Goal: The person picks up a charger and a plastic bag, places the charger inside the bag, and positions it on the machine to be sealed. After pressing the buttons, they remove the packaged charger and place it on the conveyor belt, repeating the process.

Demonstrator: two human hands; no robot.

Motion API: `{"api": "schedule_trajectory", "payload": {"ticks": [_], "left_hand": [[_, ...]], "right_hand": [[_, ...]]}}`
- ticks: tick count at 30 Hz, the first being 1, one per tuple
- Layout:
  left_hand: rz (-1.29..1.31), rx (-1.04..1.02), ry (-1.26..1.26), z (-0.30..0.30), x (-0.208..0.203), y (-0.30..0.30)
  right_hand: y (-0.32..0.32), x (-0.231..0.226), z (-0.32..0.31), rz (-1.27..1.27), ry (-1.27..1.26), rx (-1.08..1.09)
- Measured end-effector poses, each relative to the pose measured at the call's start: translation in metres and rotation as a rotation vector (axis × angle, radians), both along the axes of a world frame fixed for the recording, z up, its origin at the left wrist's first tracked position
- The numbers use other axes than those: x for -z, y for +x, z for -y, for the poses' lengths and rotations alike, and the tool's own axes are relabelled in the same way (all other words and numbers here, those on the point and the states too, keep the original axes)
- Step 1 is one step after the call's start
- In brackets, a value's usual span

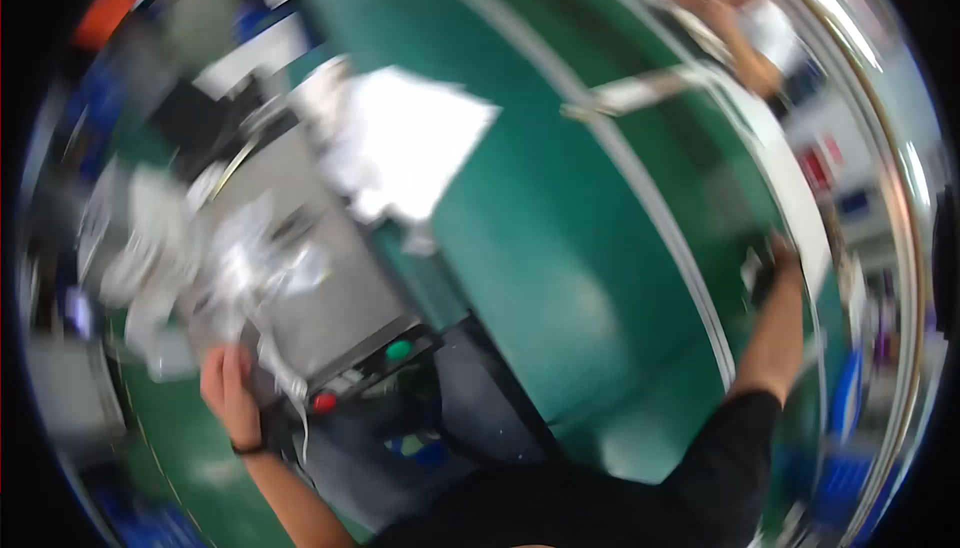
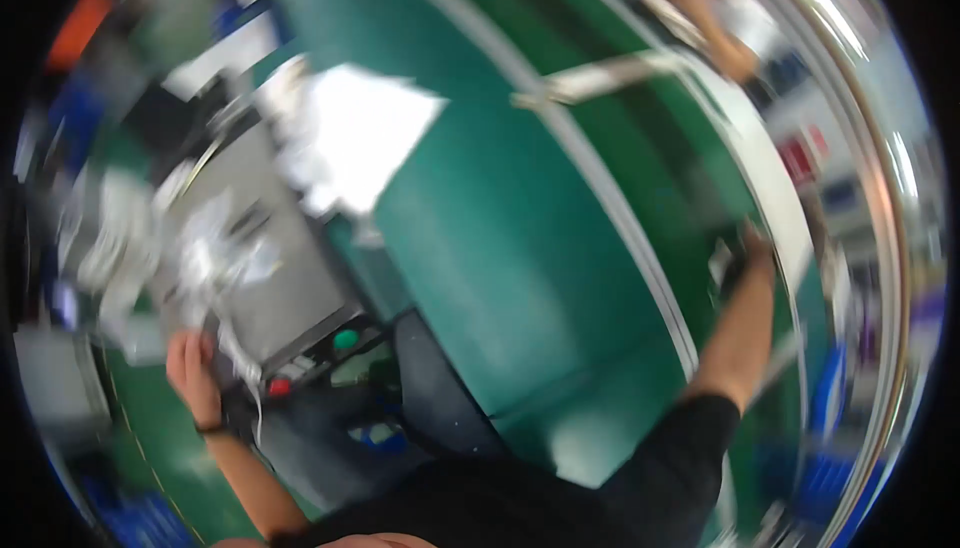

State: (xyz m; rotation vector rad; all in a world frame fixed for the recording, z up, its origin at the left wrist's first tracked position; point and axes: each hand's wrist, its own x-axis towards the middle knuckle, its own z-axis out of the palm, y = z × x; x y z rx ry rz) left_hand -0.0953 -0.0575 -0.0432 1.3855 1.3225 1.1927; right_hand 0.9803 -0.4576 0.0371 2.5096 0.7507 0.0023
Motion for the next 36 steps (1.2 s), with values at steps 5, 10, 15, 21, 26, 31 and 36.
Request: {"api": "schedule_trajectory", "payload": {"ticks": [5,10,15,21,26,31,36], "left_hand": [[-0.106,0.126,-0.035,0.023,-0.094,0.056],[0.441,0.148,-0.252,0.017,-0.083,0.1],[0.765,0.154,-0.509,0.007,-0.085,0.113],[1.12,0.57,-0.541,0.042,-0.058,0.14],[1.241,0.679,-0.653,0.161,-0.025,0.069],[1.208,0.533,-0.581,0.235,0.011,-0.005],[1.283,0.321,-0.664,0.259,0.035,-0.03]], "right_hand": [[-0.125,0.048,0.022,-0.411,-0.042,0.201],[-0.129,-0.047,0.086,-0.561,0.892,0.247],[-0.424,-0.12,-0.082,-0.857,1.617,-0.271],[-0.635,-0.074,-0.24,-1.635,0.689,-0.399],[-0.768,0.0,-0.369,-1.977,0.897,-0.125],[-0.81,0.012,-0.421,-1.002,0.898,-0.958],[-0.842,0.009,-0.423,-0.276,0.747,-1.163]]}}
